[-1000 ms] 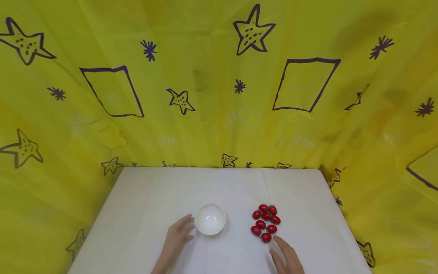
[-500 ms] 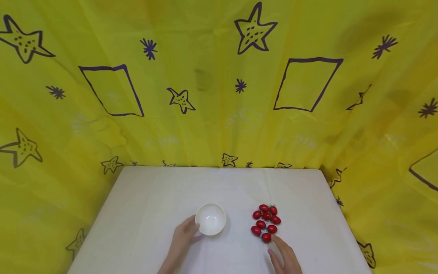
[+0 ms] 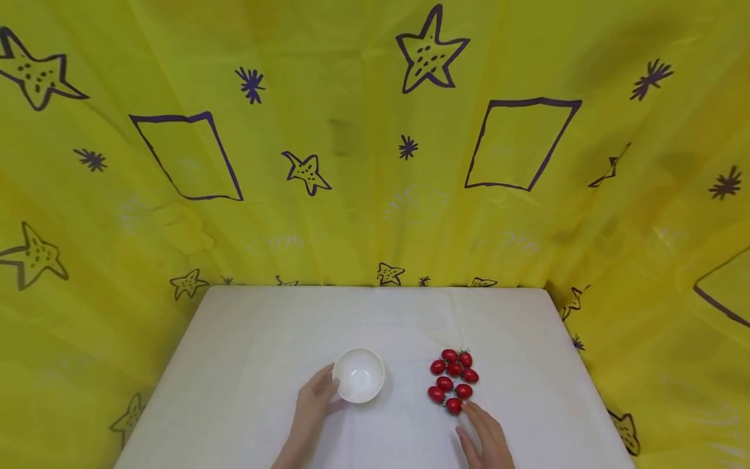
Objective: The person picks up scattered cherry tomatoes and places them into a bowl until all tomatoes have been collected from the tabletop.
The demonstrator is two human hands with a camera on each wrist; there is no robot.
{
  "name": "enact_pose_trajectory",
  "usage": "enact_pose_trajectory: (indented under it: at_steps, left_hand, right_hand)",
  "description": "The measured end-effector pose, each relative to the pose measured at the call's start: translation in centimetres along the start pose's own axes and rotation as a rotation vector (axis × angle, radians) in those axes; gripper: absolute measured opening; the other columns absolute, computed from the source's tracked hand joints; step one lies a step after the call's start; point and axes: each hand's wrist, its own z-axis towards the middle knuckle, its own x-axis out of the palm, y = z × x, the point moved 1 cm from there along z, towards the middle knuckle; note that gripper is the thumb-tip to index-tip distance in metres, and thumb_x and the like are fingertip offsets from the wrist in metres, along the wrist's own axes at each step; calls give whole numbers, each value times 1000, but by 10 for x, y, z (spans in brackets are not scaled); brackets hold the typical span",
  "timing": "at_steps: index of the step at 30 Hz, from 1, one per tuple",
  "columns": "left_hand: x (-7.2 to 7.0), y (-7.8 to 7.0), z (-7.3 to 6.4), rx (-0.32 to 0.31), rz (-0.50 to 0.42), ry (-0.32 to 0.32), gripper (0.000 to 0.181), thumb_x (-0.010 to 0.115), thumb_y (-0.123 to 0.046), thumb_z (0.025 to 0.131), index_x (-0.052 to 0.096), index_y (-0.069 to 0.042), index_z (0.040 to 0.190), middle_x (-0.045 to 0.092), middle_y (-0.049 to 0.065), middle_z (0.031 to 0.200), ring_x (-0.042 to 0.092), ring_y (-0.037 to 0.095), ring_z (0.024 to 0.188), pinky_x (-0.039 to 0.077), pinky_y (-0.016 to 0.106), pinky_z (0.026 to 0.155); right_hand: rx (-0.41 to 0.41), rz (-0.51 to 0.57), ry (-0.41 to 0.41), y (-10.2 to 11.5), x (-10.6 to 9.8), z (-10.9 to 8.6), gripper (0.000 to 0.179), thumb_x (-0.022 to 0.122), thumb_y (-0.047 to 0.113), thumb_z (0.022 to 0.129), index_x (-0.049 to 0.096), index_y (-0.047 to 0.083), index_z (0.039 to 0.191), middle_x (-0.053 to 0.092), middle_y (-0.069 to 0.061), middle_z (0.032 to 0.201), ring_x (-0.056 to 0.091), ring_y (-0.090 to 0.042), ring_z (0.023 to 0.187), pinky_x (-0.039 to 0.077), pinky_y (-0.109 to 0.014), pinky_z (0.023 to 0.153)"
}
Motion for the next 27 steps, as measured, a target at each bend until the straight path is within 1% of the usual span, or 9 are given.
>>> enact_pose_trajectory:
  at_steps: [3, 6, 9, 11, 13, 17, 21, 27]
  left_hand:
    - [0, 0, -1, -3, -11, -2, 54, 65, -14, 102, 48, 5, 150, 54, 34, 148, 58, 47, 136, 68, 38, 92]
    - [-1, 1, -1, -4, -11, 4, 55, 65, -13, 102, 47, 5, 151, 53, 35, 148, 58, 47, 136, 67, 39, 94]
    - [-1, 3, -1, -3, -12, 10, 55, 64, -12, 102, 46, 6, 151, 53, 35, 148, 58, 47, 135, 67, 39, 95]
    - [0, 4, 0, -1, -17, 13, 55, 64, -11, 102, 46, 5, 152, 53, 35, 148, 59, 47, 135, 67, 40, 95]
    - [0, 5, 1, -1, -20, 15, 55, 63, -10, 102, 46, 5, 152, 53, 35, 148, 59, 46, 135, 67, 40, 95]
    - [-1, 6, 3, -13, -15, 14, 55, 64, -11, 102, 46, 4, 152, 55, 34, 147, 60, 46, 134, 68, 41, 94]
    - [-2, 7, 4, -24, -8, 12, 53, 63, -13, 103, 48, 3, 151, 56, 33, 146, 61, 45, 132, 68, 40, 93]
    - [-4, 8, 4, -21, -18, 23, 52, 63, -16, 103, 50, 2, 150, 57, 33, 145, 62, 44, 132, 68, 39, 93]
  right_hand:
    - [-23, -15, -11, -1, 2, 1, 51, 66, 15, 100, 51, 1, 147, 51, -22, 153, 43, -48, 142, 40, -68, 120]
    - [-72, -31, -60, -4, 5, 2, 51, 69, 13, 97, 54, -1, 144, 54, -24, 149, 47, -48, 138, 43, -69, 116]
    - [-138, -43, -137, -5, 9, 2, 51, 74, 9, 93, 58, -3, 139, 59, -26, 143, 52, -49, 131, 48, -70, 109]
    - [-155, -48, -158, -5, 10, 2, 52, 76, 9, 92, 58, -3, 139, 59, -26, 142, 53, -49, 130, 49, -70, 108]
    - [-163, -56, -162, -5, 11, 3, 52, 76, 9, 92, 58, -3, 139, 60, -26, 142, 53, -48, 130, 50, -69, 107]
    - [-150, -56, -129, -5, 12, 5, 52, 75, 12, 93, 58, -3, 140, 60, -25, 142, 54, -48, 131, 49, -68, 109]
    - [-150, -48, -114, -5, 13, 5, 52, 75, 12, 92, 59, -4, 138, 61, -26, 142, 55, -50, 131, 49, -68, 109]
    - [-116, -69, -80, -7, 16, 7, 54, 74, 13, 93, 56, -3, 141, 59, -25, 144, 54, -50, 133, 49, -67, 112]
